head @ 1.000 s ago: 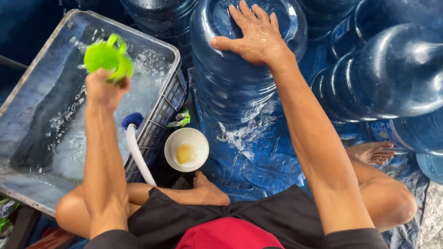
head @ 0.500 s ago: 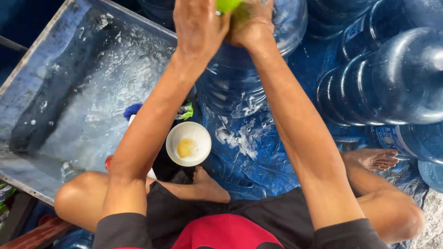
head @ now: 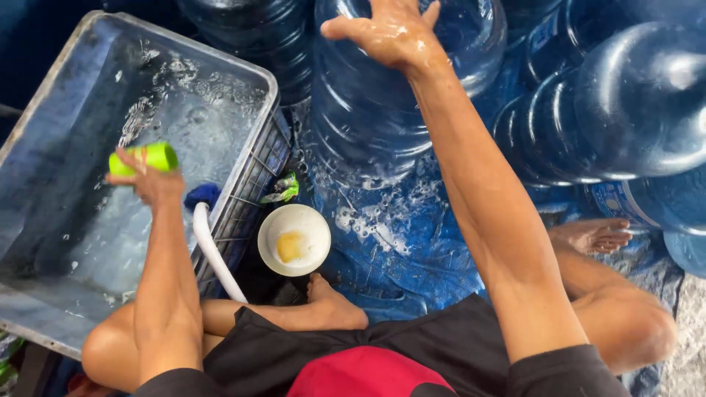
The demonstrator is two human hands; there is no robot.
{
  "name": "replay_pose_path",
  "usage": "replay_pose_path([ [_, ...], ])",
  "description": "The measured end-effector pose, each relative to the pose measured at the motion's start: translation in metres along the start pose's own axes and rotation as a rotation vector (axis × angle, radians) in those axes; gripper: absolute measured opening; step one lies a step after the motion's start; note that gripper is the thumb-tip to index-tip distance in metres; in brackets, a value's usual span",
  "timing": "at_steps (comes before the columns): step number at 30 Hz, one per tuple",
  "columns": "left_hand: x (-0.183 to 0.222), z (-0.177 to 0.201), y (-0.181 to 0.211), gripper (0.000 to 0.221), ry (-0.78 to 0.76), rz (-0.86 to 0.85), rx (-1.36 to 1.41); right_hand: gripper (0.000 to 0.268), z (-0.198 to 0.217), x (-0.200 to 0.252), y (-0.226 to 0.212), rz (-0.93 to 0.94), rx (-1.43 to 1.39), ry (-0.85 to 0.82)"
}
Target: Cleaning and rinsing large plastic water jugs using a sponge, soapy water, and a hose.
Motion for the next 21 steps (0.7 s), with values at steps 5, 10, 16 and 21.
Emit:
replay_pose_path([
  [5,-0.043,-0.060,-0.027,0.073,-0.455,0.166,0.371,0.068,0.002,0.002,0.003,0.040,-0.044,0.023],
  [10,0.032,0.013,0.062,0.052,-1.069,0.288,1.097,0.079,-0.008,-0.001,-0.009,0.119,0.043,0.037],
  [16,0.144,0.109,0.199,0.040,-1.230,-0.387,1.448,0.063,-0.025,-0.008,-0.029,0.206,0.089,0.069],
  [21,0.230,0.142,0.287,0.061,-0.086,-1.110,1.046,0.047,-0.029,-0.008,-0.055,0.210,0.103,0.085],
])
Point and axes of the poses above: each hand's wrist, its own x-axis away from the middle knuckle, its own z-axis out of the back of the hand, y = z × x, the point moved 3 cm from there along -x, towards the middle knuckle, and after that the axes turned 13 degrees about z, right-handed, at the moved point
